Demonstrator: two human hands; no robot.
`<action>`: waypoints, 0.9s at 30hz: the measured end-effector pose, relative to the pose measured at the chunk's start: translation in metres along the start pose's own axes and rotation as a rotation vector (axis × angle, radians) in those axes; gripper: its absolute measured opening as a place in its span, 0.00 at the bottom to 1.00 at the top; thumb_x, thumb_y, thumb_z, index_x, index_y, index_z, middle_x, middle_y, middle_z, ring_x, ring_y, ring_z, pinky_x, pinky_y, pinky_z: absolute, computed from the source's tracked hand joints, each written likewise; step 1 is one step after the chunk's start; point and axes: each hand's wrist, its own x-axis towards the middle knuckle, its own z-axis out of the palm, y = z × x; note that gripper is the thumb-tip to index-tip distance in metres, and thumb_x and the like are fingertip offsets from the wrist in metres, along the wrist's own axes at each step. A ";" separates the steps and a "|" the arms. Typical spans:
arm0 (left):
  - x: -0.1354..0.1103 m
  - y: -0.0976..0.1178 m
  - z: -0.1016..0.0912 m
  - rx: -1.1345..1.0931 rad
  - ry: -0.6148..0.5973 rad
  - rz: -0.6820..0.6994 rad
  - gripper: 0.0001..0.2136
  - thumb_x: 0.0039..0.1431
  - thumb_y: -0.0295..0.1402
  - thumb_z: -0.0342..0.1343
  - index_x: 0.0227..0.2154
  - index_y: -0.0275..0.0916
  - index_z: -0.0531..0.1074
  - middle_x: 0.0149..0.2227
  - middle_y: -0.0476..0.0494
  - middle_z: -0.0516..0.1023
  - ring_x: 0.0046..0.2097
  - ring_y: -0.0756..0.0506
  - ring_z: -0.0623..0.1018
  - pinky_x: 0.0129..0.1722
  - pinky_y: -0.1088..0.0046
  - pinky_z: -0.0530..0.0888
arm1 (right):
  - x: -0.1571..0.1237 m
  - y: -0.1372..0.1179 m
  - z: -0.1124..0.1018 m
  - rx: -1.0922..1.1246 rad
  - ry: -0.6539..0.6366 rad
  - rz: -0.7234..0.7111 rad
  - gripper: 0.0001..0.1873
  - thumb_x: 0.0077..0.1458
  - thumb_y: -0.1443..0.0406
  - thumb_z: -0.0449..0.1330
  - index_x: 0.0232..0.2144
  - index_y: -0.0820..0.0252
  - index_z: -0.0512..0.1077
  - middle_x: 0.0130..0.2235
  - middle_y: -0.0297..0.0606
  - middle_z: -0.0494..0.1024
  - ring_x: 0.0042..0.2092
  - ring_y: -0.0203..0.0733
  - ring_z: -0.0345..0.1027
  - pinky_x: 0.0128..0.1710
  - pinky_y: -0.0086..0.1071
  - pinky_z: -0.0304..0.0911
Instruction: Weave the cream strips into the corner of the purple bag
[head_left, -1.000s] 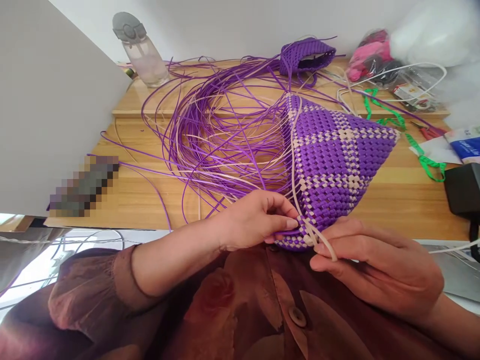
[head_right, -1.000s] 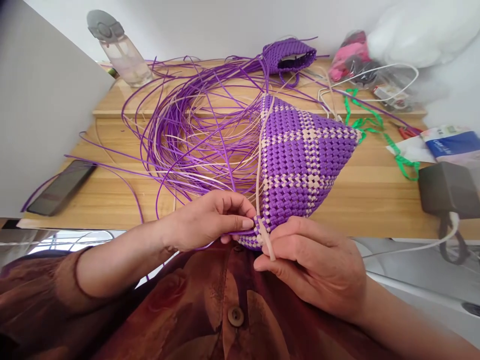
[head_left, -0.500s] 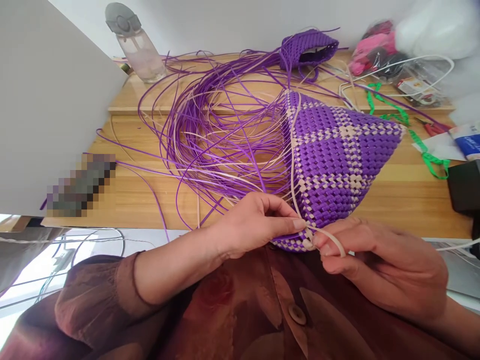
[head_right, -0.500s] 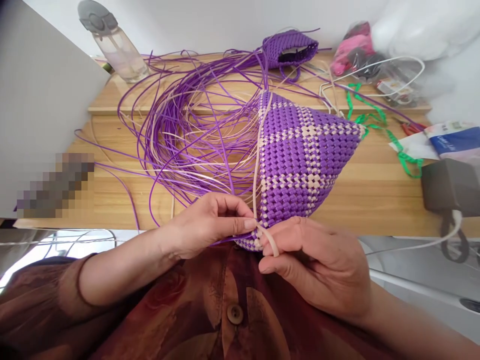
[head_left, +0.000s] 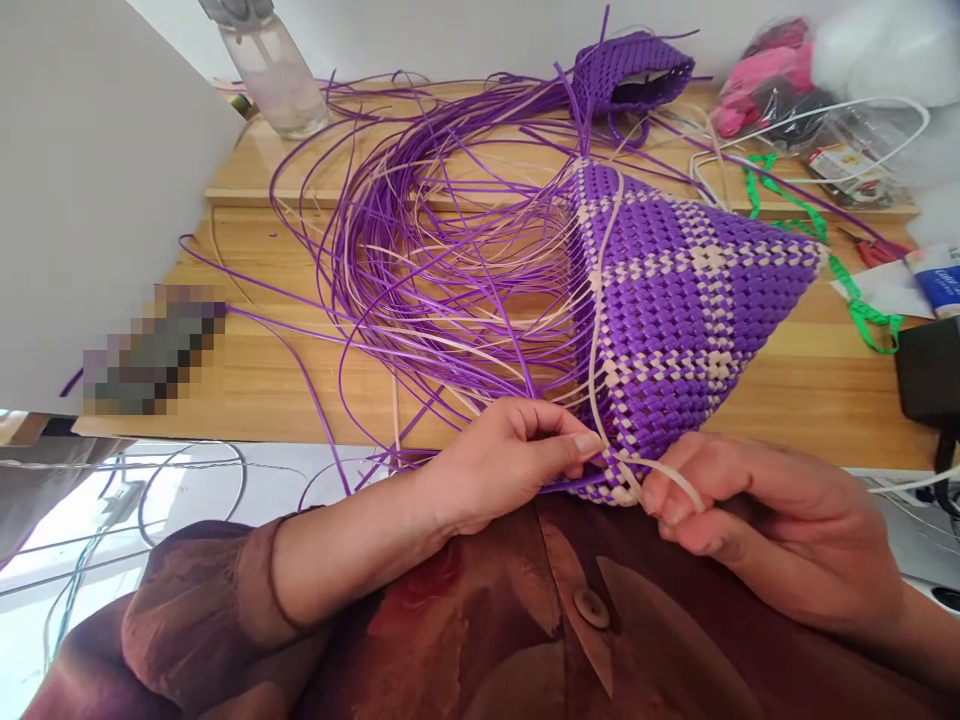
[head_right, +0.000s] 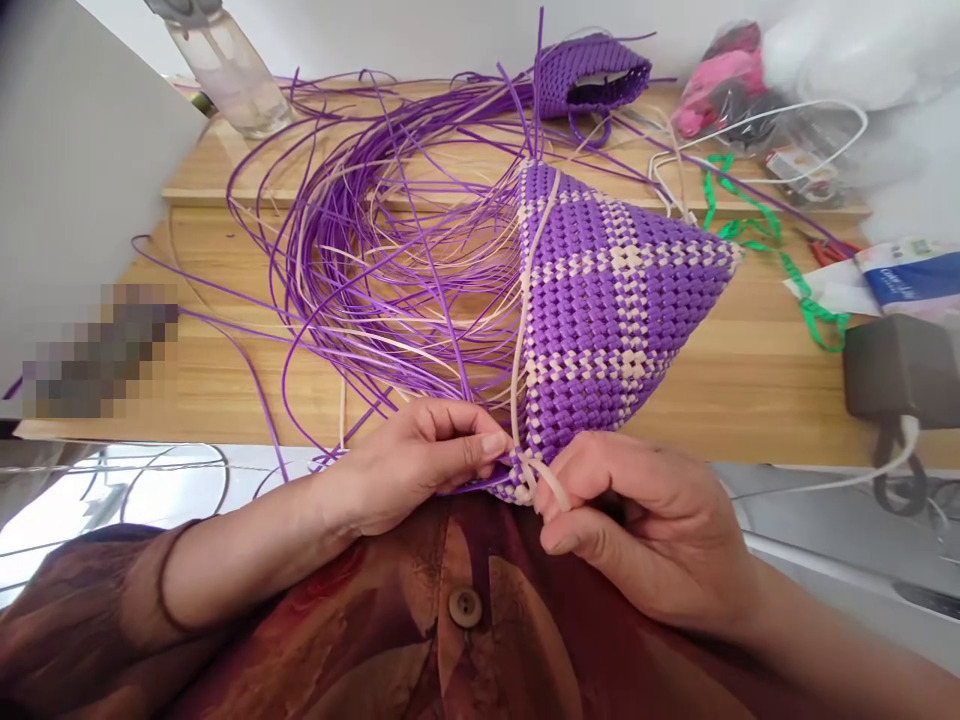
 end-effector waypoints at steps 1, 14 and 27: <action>-0.001 0.000 -0.001 -0.005 0.005 0.004 0.18 0.44 0.40 0.79 0.25 0.33 0.79 0.21 0.54 0.73 0.25 0.56 0.65 0.29 0.76 0.62 | 0.001 0.000 0.002 -0.004 0.017 -0.007 0.09 0.66 0.62 0.67 0.32 0.54 0.76 0.28 0.28 0.81 0.30 0.31 0.77 0.33 0.22 0.74; -0.006 -0.005 -0.004 0.028 -0.049 -0.020 0.13 0.43 0.34 0.79 0.30 0.35 0.84 0.31 0.47 0.83 0.33 0.51 0.77 0.38 0.74 0.71 | 0.001 -0.004 0.002 0.055 -0.052 0.131 0.23 0.69 0.51 0.63 0.25 0.57 0.74 0.24 0.33 0.78 0.26 0.32 0.72 0.26 0.24 0.69; -0.004 -0.001 -0.001 -0.092 0.016 -0.159 0.20 0.28 0.30 0.82 0.24 0.35 0.78 0.24 0.50 0.79 0.27 0.53 0.73 0.31 0.75 0.68 | 0.006 -0.007 0.007 0.049 -0.037 0.187 0.20 0.61 0.51 0.71 0.24 0.57 0.79 0.24 0.34 0.81 0.26 0.35 0.76 0.27 0.24 0.72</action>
